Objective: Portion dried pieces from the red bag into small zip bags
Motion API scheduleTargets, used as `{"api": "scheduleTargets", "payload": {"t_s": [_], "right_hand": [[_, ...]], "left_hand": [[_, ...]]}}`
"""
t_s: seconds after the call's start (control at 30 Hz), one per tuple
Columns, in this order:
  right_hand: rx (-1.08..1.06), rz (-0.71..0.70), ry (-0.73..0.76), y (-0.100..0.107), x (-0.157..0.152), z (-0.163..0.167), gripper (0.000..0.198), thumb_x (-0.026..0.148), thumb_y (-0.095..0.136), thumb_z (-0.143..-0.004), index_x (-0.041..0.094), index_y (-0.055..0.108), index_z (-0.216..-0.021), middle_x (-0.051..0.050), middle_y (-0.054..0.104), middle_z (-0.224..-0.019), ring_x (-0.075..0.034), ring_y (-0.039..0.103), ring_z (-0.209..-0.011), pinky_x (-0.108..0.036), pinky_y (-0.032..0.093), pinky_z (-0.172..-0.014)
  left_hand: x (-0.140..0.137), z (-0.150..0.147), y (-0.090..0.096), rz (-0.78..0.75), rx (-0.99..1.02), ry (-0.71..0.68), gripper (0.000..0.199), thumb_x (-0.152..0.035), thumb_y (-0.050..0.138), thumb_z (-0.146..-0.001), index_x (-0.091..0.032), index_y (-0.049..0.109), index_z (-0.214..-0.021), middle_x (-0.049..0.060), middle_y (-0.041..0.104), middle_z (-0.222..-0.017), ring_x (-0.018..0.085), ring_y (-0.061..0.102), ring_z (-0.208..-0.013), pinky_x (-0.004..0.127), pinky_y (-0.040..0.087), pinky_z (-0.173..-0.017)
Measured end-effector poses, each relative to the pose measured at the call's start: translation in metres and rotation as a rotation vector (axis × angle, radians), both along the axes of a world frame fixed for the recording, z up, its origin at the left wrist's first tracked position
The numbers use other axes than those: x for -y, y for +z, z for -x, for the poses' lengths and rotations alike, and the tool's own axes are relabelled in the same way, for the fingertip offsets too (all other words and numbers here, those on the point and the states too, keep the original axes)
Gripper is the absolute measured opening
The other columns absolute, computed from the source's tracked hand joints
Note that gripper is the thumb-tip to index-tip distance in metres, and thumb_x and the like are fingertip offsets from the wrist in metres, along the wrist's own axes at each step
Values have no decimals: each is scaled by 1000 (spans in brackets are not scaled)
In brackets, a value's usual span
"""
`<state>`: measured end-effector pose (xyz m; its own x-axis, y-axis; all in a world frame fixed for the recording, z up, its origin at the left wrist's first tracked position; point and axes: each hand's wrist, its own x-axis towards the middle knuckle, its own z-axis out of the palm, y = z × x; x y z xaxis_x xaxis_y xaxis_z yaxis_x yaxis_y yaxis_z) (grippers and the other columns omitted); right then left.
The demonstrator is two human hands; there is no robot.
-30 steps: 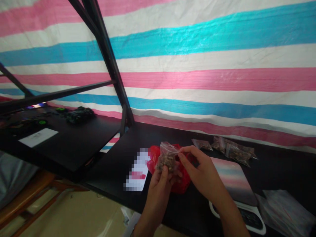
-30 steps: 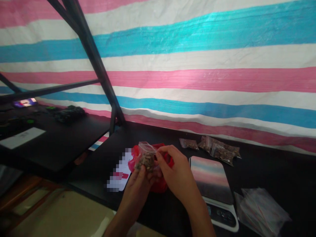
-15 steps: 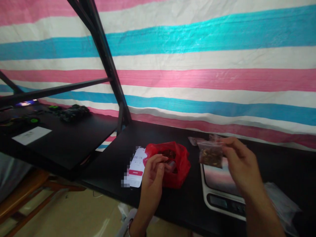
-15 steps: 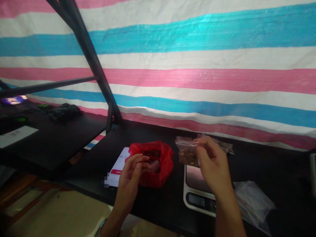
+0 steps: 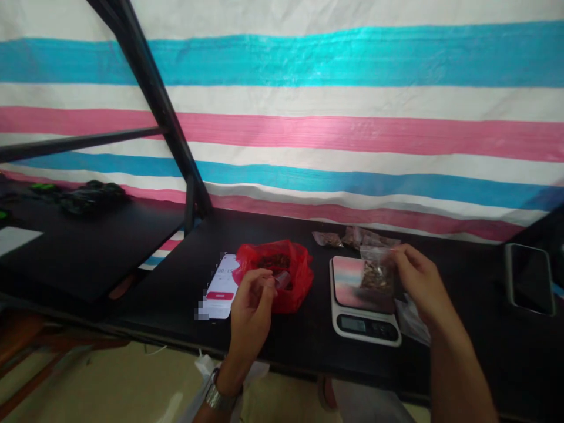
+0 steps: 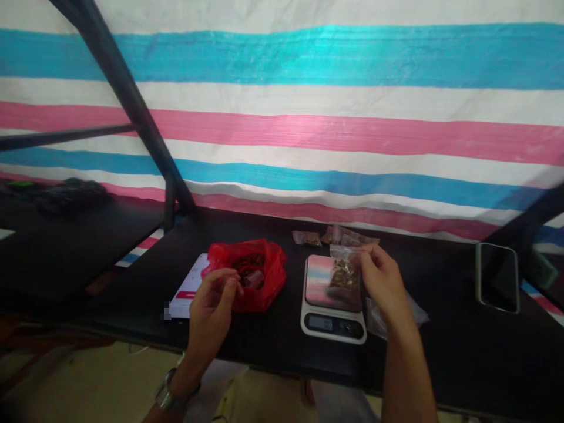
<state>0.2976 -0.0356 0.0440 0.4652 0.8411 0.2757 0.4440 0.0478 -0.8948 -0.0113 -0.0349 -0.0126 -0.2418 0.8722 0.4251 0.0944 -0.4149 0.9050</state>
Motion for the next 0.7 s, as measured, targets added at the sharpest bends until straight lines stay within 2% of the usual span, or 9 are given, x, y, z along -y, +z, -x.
{"api": "scheduleTargets", "payload": {"t_s": [0.1, 0.2, 0.33, 0.47, 0.7], "right_hand": [[132, 108, 9, -14, -1, -11, 26, 46, 59, -80, 23, 64, -70, -3, 67, -71, -22, 62, -71, -33, 49, -70], [230, 180, -18, -26, -4, -18, 28, 47, 59, -78, 23, 72, -76, -8, 74, -81, -28, 69, -83, -40, 52, -81], [281, 153, -88, -31, -6, -25, 43, 52, 62, -77, 19, 81, -97, -12, 74, -89, -31, 69, -91, -46, 51, -92], [283, 107, -265, -31, -6, -31, 52, 54, 57, -80, 15, 82, -105, -14, 74, -89, -32, 68, -88, -47, 52, -88], [91, -12, -417, -29, -7, -26, 40, 45, 60, -81, 19, 82, -100, -10, 79, -93, -28, 69, -82, -40, 52, -80]], "left_hand": [[-1, -1, -3, -26, -33, 8, 10, -31, 67, -98, -21, 70, -99, -4, 66, -72, 12, 64, -63, 22, 52, -64], [-1, -4, -5, -95, -97, 25, 6, -25, 65, -99, -22, 70, -99, -4, 65, -74, 12, 62, -63, 21, 52, -62], [6, -14, -4, -329, -296, 35, 12, -12, 62, -98, -22, 68, -98, -1, 69, -86, 13, 69, -77, 22, 55, -72], [22, -30, 0, -505, -472, -98, 22, -4, 59, -94, -21, 67, -104, 1, 72, -88, 12, 72, -78, 20, 56, -72], [41, -49, 6, -614, -563, -162, 30, -2, 53, -86, -21, 66, -106, 5, 75, -83, 16, 72, -68, 26, 56, -63]]}}
